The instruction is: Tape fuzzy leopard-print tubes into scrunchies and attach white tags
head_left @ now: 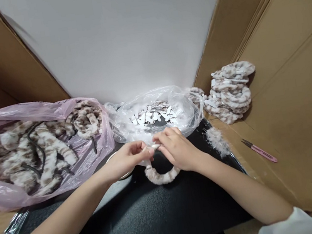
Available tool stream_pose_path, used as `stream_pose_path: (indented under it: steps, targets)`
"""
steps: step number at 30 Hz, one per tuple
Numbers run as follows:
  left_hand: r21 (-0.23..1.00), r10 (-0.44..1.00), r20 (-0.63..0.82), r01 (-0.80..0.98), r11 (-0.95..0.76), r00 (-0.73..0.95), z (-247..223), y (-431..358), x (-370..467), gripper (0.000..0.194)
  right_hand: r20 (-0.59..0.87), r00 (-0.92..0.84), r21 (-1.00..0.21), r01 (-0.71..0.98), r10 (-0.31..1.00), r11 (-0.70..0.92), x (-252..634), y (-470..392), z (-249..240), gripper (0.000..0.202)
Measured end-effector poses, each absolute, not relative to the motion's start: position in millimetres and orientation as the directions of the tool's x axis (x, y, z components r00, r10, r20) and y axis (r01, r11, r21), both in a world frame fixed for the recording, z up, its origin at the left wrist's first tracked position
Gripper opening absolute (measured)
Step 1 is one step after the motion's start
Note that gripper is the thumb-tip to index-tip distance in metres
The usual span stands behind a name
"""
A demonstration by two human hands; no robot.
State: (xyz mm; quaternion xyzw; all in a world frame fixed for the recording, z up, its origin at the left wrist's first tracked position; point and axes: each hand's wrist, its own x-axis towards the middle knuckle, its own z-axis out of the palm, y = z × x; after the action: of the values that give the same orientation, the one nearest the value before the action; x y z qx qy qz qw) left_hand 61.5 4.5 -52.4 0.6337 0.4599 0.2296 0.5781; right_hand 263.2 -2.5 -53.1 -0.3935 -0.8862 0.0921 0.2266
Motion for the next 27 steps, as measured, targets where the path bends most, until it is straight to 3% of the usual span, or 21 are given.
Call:
stream_pose_path:
  steps: [4, 8, 11, 14, 18, 22, 27]
  targets:
    - [0.767, 0.881, 0.094, 0.531, -0.362, 0.465, -42.9, -0.7, 58.3, 0.025, 0.225, -0.544, -0.626, 0.555, 0.808, 0.548, 271.6, -3.0, -37.2, 0.015]
    - [0.560, 0.817, 0.286, 0.605, -0.567, 0.501, -40.3, -6.1, 59.1, 0.024, 0.093, -0.580, -0.889, 0.317, 0.809, 0.330, 275.5, -2.6, -31.5, 0.014]
    - [0.483, 0.764, 0.329, 0.596, -0.641, 0.555, -40.5, -8.2, 59.8, 0.024, 0.032, -0.623, -0.990, 0.090, 0.782, 0.112, 272.9, -1.2, -36.4, 0.015]
    - [0.471, 0.760, 0.325, 0.600, -0.647, 0.564, -39.5, -8.8, 59.9, 0.021, -0.031, -0.649, -0.993, -0.066, 0.760, -0.097, 267.4, -0.8, -40.9, 0.017]
    - [0.495, 0.756, 0.274, 0.586, -0.641, 0.595, -36.7, -7.9, 59.6, 0.018, -0.141, -0.716, -0.932, -0.137, 0.683, -0.337, 263.5, -1.0, -41.5, 0.017]
    - [0.632, 0.744, 0.178, 0.504, -0.588, 0.644, -34.3, -8.0, 60.3, 0.028, -0.202, -0.829, -0.805, -0.163, 0.522, -0.571, 264.7, 0.6, -43.5, 0.012]
    - [0.799, 0.771, 0.097, 0.412, -0.437, 0.630, -31.0, -11.4, 62.8, 0.032, -0.210, -0.876, -0.701, -0.174, 0.434, -0.691, 264.6, 1.2, -43.4, 0.011]
